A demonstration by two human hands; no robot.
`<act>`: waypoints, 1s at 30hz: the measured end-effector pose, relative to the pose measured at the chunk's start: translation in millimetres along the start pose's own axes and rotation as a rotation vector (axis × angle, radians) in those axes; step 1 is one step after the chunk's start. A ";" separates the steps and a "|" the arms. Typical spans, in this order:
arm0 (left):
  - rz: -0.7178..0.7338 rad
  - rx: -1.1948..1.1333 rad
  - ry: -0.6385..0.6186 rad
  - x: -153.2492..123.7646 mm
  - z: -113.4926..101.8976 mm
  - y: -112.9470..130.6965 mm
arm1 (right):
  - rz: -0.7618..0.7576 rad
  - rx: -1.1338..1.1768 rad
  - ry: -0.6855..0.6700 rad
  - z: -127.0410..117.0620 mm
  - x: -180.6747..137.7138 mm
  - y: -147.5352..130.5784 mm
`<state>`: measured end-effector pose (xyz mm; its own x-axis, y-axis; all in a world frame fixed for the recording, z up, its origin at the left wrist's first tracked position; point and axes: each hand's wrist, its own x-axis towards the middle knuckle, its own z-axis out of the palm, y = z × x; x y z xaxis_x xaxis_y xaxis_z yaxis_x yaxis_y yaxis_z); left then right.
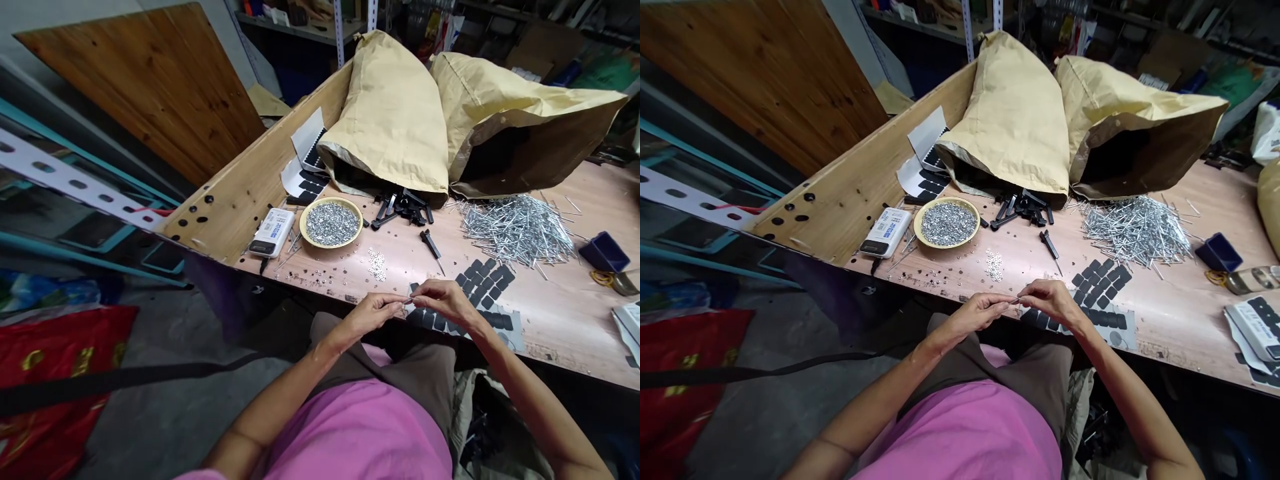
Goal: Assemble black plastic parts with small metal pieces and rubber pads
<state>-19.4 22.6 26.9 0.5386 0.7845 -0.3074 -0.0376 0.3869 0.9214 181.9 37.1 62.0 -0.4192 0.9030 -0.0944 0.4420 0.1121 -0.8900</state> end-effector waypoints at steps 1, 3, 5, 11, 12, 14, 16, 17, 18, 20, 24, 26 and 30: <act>0.000 -0.009 0.001 0.3 0.8 0.3 | -0.038 -0.065 0.020 -0.3 -1.4 -2.4; 0.001 -0.037 0.001 1.2 3.3 1.1 | -0.104 -0.148 0.090 3.4 -4.6 -4.6; -0.003 -0.077 0.000 2.8 7.4 1.7 | -0.144 -0.181 0.225 12.6 -8.8 -3.3; 0.174 0.020 0.179 9.4 21.4 0.5 | -0.226 -0.263 0.559 31.3 -21.8 7.6; 0.152 0.023 0.154 10.0 22.2 0.5 | -0.226 -0.246 0.525 28.1 -23.5 8.0; 0.074 0.018 0.060 10.8 22.5 1.0 | -0.183 -0.173 0.424 17.7 -26.7 7.5; 0.030 0.036 -0.022 11.8 23.2 2.5 | -0.104 -0.057 0.324 6.3 -30.2 6.6; 0.023 0.047 -0.050 12.5 24.3 3.3 | -0.065 0.008 0.292 1.8 -32.3 6.6; 0.021 0.052 -0.069 13.3 26.3 4.1 | -0.032 0.071 0.278 -1.3 -34.7 7.1; 0.012 0.027 -0.096 15.1 32.4 5.2 | 0.010 0.179 0.303 -3.1 -40.6 9.8; -0.007 -0.031 -0.111 18.0 48.4 4.4 | 0.040 0.298 0.470 3.6 -56.1 20.2; 0.011 0.028 -0.097 18.8 55.8 3.0 | 0.045 0.309 0.520 5.7 -65.9 25.9; 0.123 0.247 -0.085 21.8 68.8 -1.1 | 0.051 0.278 0.478 1.0 -89.4 35.5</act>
<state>50.4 5.9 35.5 0.6119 0.7705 -0.1786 0.0938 0.1535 0.9837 234.2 -40.0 38.4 0.0329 0.9994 0.0147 0.1994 0.0079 -0.9799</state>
